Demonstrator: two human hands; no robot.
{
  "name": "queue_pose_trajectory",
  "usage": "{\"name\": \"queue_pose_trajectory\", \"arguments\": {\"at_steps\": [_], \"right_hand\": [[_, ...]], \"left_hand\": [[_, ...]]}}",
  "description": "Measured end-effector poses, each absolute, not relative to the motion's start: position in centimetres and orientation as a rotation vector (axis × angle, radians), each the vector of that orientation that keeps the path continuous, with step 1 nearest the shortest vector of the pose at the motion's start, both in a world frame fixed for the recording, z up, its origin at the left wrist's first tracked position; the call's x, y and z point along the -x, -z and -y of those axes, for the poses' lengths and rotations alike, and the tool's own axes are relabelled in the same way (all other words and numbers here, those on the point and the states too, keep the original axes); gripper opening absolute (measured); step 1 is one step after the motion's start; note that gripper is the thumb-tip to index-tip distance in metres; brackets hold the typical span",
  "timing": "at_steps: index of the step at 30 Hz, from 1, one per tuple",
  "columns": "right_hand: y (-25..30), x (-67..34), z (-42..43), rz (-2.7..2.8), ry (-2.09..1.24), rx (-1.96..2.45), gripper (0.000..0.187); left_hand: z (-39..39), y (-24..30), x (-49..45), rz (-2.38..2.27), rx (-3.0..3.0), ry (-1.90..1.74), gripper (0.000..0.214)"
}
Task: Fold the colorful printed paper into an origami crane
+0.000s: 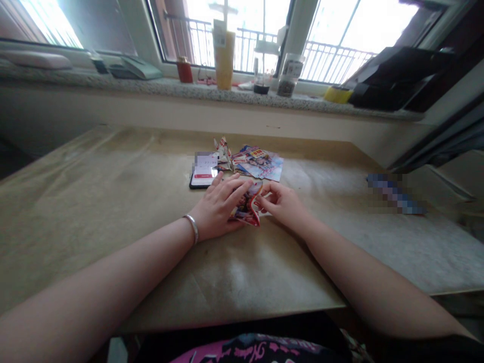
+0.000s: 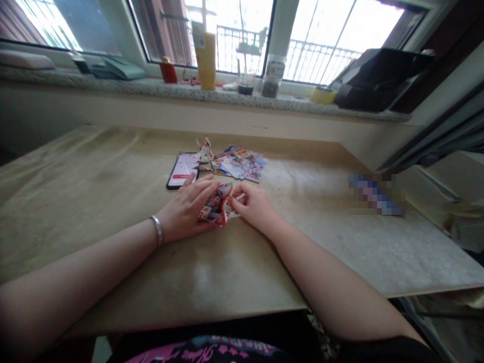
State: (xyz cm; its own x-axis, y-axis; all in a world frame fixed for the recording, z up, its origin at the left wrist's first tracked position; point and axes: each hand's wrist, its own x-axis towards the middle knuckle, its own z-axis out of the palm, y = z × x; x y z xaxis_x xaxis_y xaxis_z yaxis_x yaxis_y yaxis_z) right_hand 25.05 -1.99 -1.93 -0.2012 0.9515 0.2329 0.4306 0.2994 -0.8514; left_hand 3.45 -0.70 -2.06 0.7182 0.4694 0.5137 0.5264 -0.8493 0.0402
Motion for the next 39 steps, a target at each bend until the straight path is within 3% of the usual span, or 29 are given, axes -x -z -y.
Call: {"name": "queue_pose_trajectory", "arguments": {"at_steps": [17,23,33,39], "right_hand": [[1.6,-24.8,2.4,1.778,-0.833,1.148,0.016],[1.2,-24.9,2.7,1.949,-0.773,0.940,0.021],[1.5,-24.3,2.5,1.968,-0.714,1.014,0.015],[1.2,-23.9,2.8,1.915,-0.711,1.047,0.014]], "left_hand": [[1.4,1.1,-3.8,1.153,2.758,0.882,0.067],[1.4,1.2,-4.0,1.203,2.793,1.067,0.079],[1.3,1.4,-4.1,1.107,2.848,0.970,0.073],[1.6,1.1,-4.0,1.065,2.852,1.012,0.054]]}}
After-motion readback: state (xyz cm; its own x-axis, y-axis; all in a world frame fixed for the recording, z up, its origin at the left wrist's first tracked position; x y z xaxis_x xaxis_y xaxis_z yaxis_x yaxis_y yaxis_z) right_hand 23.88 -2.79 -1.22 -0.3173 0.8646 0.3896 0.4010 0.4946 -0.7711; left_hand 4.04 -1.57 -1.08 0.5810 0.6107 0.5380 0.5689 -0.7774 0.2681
